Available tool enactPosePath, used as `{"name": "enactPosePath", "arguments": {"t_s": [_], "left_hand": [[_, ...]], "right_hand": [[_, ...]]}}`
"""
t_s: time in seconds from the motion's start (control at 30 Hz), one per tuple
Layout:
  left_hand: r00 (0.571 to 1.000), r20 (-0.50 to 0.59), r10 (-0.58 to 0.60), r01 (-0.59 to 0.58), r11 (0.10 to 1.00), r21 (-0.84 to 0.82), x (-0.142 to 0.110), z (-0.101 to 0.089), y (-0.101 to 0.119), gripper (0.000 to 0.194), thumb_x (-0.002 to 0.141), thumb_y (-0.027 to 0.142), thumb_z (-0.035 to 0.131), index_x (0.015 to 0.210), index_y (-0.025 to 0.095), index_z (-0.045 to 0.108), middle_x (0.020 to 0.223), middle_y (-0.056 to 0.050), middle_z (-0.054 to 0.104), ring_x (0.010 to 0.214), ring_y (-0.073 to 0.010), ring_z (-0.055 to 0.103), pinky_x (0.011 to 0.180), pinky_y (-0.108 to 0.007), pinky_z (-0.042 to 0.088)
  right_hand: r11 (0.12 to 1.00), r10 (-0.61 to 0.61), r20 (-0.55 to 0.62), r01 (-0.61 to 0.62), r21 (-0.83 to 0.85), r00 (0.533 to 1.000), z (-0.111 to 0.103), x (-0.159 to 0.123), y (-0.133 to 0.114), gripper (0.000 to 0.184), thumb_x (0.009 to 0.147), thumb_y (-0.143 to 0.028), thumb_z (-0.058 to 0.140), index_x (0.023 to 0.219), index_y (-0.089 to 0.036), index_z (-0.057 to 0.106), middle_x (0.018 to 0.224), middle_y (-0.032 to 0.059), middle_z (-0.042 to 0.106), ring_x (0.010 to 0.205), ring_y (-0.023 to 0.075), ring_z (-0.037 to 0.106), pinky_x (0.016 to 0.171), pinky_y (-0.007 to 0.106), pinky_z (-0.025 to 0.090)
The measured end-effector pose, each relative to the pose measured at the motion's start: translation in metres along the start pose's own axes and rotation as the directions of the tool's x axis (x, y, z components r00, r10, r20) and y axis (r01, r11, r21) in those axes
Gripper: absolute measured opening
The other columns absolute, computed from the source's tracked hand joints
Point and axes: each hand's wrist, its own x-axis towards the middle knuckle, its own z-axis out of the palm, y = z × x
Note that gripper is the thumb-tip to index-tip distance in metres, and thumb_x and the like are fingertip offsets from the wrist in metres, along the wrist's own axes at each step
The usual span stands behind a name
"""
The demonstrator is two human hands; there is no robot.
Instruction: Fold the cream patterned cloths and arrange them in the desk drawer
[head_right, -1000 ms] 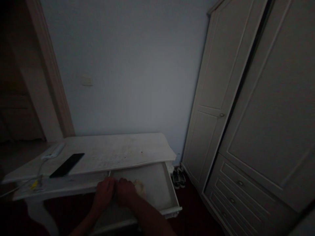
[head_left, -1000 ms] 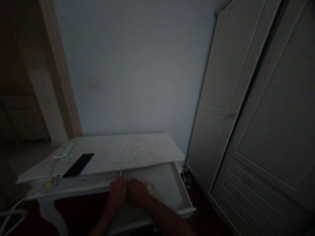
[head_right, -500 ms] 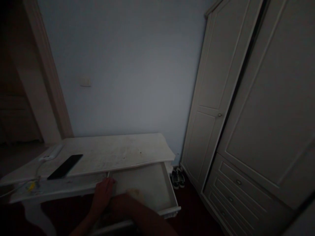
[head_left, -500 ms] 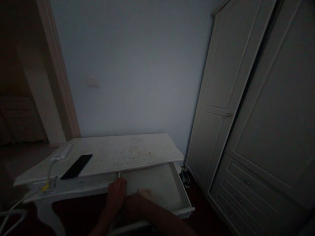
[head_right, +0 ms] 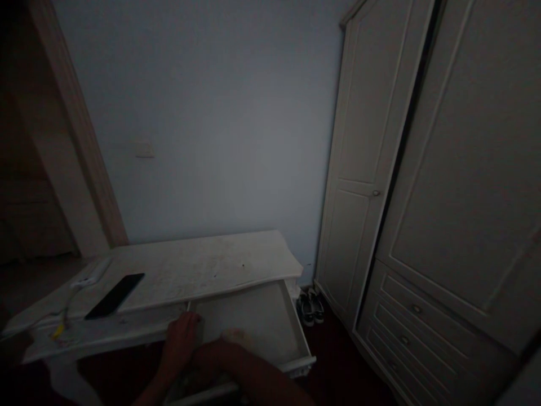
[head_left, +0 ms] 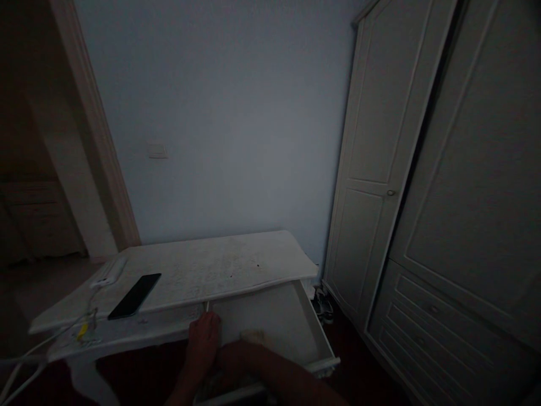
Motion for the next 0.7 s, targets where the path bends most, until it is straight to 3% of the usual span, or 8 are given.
{"name": "enactPosePath", "arguments": {"t_s": [0.13,0.3,0.4,0.7], "left_hand": [[0.993,-0.023,0.114,-0.109,0.984,0.139,-0.005,0.004,-0.002,0.040,0.099,0.014,0.037,0.104,0.021,0.075,0.110,-0.011,0.078,0.108,-0.0262,0.070,0.099,-0.042,0.049],[0.982,-0.039,0.186,-0.174,0.963,0.206,-0.005,0.004,0.002,0.040,0.096,0.005,0.038,0.105,0.019,0.075,0.107,-0.010,0.077,0.106,-0.0260,0.069,0.094,-0.041,0.047],[0.983,-0.041,0.180,-0.167,0.961,0.221,-0.003,0.002,0.004,0.041,0.098,0.004,0.037,0.102,0.019,0.075,0.102,-0.009,0.076,0.100,-0.0248,0.069,0.090,-0.039,0.046],[0.985,-0.057,0.162,-0.145,0.962,0.233,-0.001,-0.001,0.007,0.039,0.097,0.004,0.038,0.100,0.020,0.074,0.101,-0.007,0.076,0.099,-0.0237,0.069,0.093,-0.038,0.046]], "right_hand": [[0.996,0.074,0.030,-0.072,-0.055,0.997,0.002,-0.023,0.018,0.031,0.084,-0.038,0.081,0.112,-0.023,0.081,0.102,0.0027,0.083,0.086,0.0236,0.078,0.072,0.027,0.055],[0.956,0.253,0.061,-0.259,0.140,0.965,0.000,-0.092,0.050,0.026,0.084,-0.037,0.081,0.108,-0.026,0.083,0.088,-0.0041,0.081,0.073,0.0173,0.075,0.062,0.022,0.050],[0.952,0.280,0.011,-0.279,0.123,0.960,-0.001,-0.119,0.058,0.029,0.082,-0.040,0.082,0.107,-0.026,0.083,0.090,-0.0026,0.081,0.077,0.0179,0.075,0.065,0.022,0.050],[0.971,0.241,-0.100,-0.239,0.023,0.965,0.012,-0.100,0.050,0.037,0.086,-0.059,0.074,0.107,-0.030,0.084,0.098,0.0003,0.083,0.085,0.0203,0.077,0.065,0.023,0.049]]}}
